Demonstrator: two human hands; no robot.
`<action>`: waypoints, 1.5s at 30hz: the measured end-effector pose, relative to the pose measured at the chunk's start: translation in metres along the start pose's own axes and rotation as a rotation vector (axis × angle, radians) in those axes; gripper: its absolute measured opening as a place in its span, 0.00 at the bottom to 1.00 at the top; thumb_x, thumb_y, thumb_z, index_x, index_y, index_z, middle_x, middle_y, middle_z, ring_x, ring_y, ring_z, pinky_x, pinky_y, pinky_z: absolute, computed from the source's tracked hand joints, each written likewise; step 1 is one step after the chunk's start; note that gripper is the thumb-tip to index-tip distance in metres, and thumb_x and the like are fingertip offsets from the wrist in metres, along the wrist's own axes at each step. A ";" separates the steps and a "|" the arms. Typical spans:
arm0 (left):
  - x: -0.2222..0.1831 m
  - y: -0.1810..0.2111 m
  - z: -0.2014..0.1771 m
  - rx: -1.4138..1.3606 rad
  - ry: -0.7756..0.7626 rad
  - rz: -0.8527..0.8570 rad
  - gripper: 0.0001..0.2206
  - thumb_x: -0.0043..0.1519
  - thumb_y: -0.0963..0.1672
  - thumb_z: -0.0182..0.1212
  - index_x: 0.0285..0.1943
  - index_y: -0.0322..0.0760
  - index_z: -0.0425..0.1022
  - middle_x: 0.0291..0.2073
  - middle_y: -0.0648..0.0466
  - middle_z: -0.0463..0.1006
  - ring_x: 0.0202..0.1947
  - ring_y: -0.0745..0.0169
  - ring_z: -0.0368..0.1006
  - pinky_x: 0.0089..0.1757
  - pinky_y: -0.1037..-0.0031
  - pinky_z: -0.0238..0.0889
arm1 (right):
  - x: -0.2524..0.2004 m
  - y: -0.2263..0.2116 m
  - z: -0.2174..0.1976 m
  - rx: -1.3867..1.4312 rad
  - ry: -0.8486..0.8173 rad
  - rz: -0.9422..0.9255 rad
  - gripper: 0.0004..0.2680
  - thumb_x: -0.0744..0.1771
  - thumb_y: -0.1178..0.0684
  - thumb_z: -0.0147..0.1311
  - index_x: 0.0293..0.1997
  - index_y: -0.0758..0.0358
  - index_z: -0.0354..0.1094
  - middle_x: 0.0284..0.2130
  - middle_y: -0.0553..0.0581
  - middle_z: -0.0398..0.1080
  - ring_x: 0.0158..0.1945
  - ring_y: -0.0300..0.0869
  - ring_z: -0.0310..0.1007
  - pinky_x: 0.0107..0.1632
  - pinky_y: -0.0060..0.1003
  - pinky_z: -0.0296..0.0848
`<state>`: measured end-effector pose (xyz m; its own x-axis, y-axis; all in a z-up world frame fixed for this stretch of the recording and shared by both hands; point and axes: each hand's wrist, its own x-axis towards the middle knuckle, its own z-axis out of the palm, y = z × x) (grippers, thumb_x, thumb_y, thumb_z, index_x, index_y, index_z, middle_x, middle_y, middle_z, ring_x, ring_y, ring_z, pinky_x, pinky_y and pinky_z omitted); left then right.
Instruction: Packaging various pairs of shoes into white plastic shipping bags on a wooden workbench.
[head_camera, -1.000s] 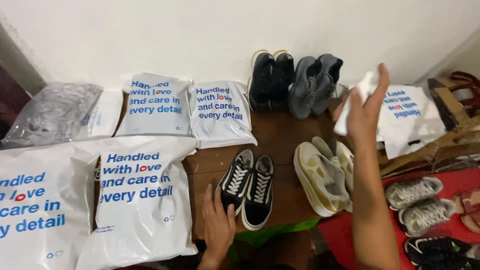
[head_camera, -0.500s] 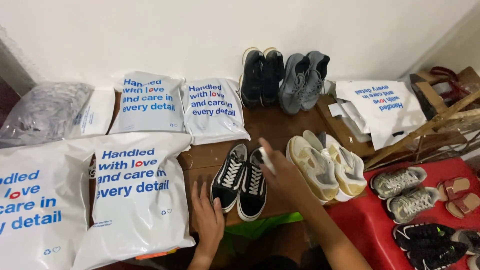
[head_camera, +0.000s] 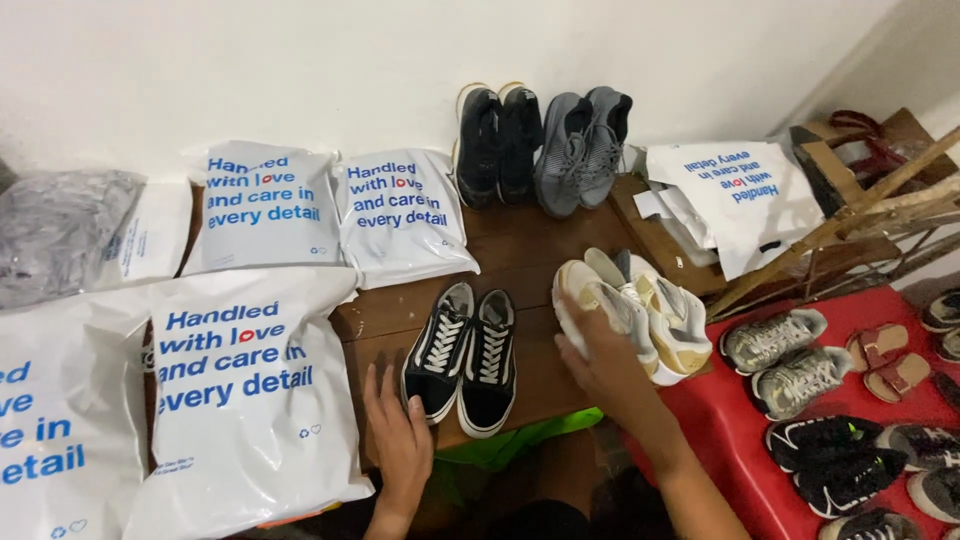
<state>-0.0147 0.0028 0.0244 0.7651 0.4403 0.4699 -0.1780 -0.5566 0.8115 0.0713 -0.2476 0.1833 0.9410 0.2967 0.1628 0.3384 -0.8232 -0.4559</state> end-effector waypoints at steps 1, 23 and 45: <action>0.000 0.000 0.000 0.005 -0.011 -0.021 0.25 0.72 0.48 0.38 0.73 0.26 0.57 0.75 0.36 0.50 0.75 0.38 0.48 0.67 0.53 0.48 | 0.005 0.009 0.000 0.008 0.046 0.041 0.27 0.69 0.42 0.45 0.79 0.47 0.39 0.66 0.70 0.62 0.68 0.62 0.62 0.64 0.53 0.59; -0.005 -0.027 0.035 0.312 -0.131 -0.056 0.29 0.70 0.53 0.39 0.77 0.34 0.54 0.77 0.39 0.49 0.74 0.37 0.47 0.65 0.44 0.46 | 0.307 0.327 0.032 0.138 0.563 0.163 0.17 0.66 0.51 0.62 0.57 0.66 0.61 0.50 0.69 0.70 0.54 0.61 0.69 0.55 0.52 0.64; -0.002 -0.015 0.027 0.308 -0.133 0.076 0.29 0.70 0.53 0.39 0.76 0.32 0.53 0.77 0.40 0.48 0.78 0.38 0.41 0.68 0.42 0.35 | 0.221 0.167 0.001 0.191 0.709 0.295 0.26 0.71 0.46 0.59 0.71 0.72 0.48 0.64 0.77 0.52 0.66 0.69 0.56 0.63 0.62 0.60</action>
<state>0.0028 -0.0087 0.0018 0.8343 0.3048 0.4594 -0.0581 -0.7800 0.6231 0.3363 -0.3191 0.1427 0.7900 -0.3529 0.5014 0.1293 -0.7035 -0.6989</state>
